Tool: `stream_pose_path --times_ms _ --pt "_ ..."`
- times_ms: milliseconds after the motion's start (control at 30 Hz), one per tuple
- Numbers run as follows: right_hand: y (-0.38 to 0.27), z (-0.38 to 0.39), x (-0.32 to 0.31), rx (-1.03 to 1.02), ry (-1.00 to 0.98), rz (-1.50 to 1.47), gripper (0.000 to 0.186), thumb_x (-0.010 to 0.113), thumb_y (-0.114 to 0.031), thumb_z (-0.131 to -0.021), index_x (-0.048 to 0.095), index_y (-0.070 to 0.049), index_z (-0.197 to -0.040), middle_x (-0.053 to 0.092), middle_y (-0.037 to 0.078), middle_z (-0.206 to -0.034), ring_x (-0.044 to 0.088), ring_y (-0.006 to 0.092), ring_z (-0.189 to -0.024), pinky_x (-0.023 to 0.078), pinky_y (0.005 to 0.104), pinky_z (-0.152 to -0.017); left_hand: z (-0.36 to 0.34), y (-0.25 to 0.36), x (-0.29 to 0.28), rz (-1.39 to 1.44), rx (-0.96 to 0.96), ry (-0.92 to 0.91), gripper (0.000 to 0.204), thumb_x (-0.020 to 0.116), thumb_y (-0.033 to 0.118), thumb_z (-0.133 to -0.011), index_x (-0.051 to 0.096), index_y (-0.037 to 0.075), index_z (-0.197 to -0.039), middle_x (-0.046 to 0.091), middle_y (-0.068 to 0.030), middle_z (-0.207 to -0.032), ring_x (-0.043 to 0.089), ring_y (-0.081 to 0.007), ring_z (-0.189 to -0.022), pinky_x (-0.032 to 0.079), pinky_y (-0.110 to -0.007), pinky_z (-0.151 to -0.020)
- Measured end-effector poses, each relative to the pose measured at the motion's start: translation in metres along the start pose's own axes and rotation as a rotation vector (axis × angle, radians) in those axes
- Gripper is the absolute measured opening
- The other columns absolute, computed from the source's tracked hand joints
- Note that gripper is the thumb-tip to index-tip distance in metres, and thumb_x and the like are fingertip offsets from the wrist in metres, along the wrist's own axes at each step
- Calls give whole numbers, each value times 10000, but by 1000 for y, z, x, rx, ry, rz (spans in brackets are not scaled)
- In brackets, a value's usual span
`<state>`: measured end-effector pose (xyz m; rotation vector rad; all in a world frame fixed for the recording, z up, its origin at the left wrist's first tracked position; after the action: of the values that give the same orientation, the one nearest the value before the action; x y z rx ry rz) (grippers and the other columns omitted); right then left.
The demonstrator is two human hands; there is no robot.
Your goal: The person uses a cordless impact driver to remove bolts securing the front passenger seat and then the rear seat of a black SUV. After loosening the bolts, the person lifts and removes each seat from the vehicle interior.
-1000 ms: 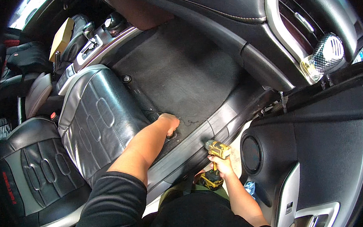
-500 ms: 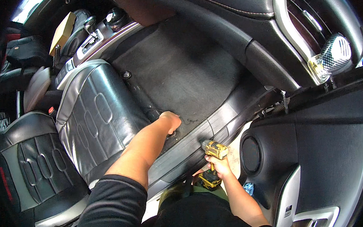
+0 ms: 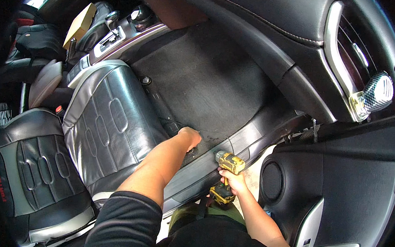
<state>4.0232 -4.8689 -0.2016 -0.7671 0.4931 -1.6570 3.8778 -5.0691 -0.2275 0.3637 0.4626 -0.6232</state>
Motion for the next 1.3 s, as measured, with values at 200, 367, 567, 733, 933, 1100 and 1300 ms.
stream_pose_path --times_ms 200,367,567,733,933,1100,1300 --pt "6 -4 -4 15 8 36 316 737 12 -794 687 -22 -1104 729 79 -960 626 136 -636 523 277 -556 9 4 -9 -12 -106 130 314 813 186 -739 775 59 -1024 747 -129 -1100 710 -291 -1053 587 -414 -829" --pt "6 -6 -1 15 19 71 314 731 12 -801 690 -25 -1109 730 77 -960 633 132 -647 526 272 -557 14 7 -20 70 -34 125 358 777 250 -731 761 48 -1026 746 -138 -1067 709 -311 -1032 581 -427 -834" --pt "1 -10 2 19 19 31 319 725 29 -781 685 -40 -1090 703 46 -909 639 126 -679 526 261 -551 15 -24 -51 392 -138 436 422 747 238 -755 714 122 -1159 720 -128 -1154 682 -319 -1103 565 -431 -910" --pt "-14 -15 10 -6 3 -16 368 723 26 -792 661 -35 -1150 705 64 -956 648 131 -732 538 262 -570 3 -34 -50 482 -40 498 277 716 167 -792 727 99 -1060 732 -134 -1086 688 -326 -1045 562 -410 -862" --pt "-70 -6 30 -135 -131 -125 394 716 18 -821 639 -15 -1206 721 108 -1008 637 143 -656 549 277 -596 4 -31 -63 882 297 390 308 760 87 -786 723 72 -1091 723 -71 -935 657 -200 -877 508 -363 -818" --pt "-112 8 52 -232 -160 -153 412 698 43 -838 607 3 -1238 718 128 -1024 643 149 -655 561 274 -603 29 -11 -94 769 490 516 358 768 108 -783 704 29 -1126 727 -117 -988 662 -229 -915 511 -374 -837" --pt "-126 18 63 -275 -81 -109 413 729 38 -826 617 -4 -1221 714 100 -1002 623 122 -631 525 252 -546 42 -2 -109 767 613 571 387 784 149 -786 692 -3 -1131 720 -155 -1038 671 -275 -958 517 -389 -862"
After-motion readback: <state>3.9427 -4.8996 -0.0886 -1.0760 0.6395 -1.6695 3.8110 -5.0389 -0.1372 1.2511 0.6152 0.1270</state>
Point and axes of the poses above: each hand's wrist, its own z-axis away from the middle knuckle, its own x-axis out of the palm, y = z × x, the point moved 7 cm from there along -z, towards the middle knuckle
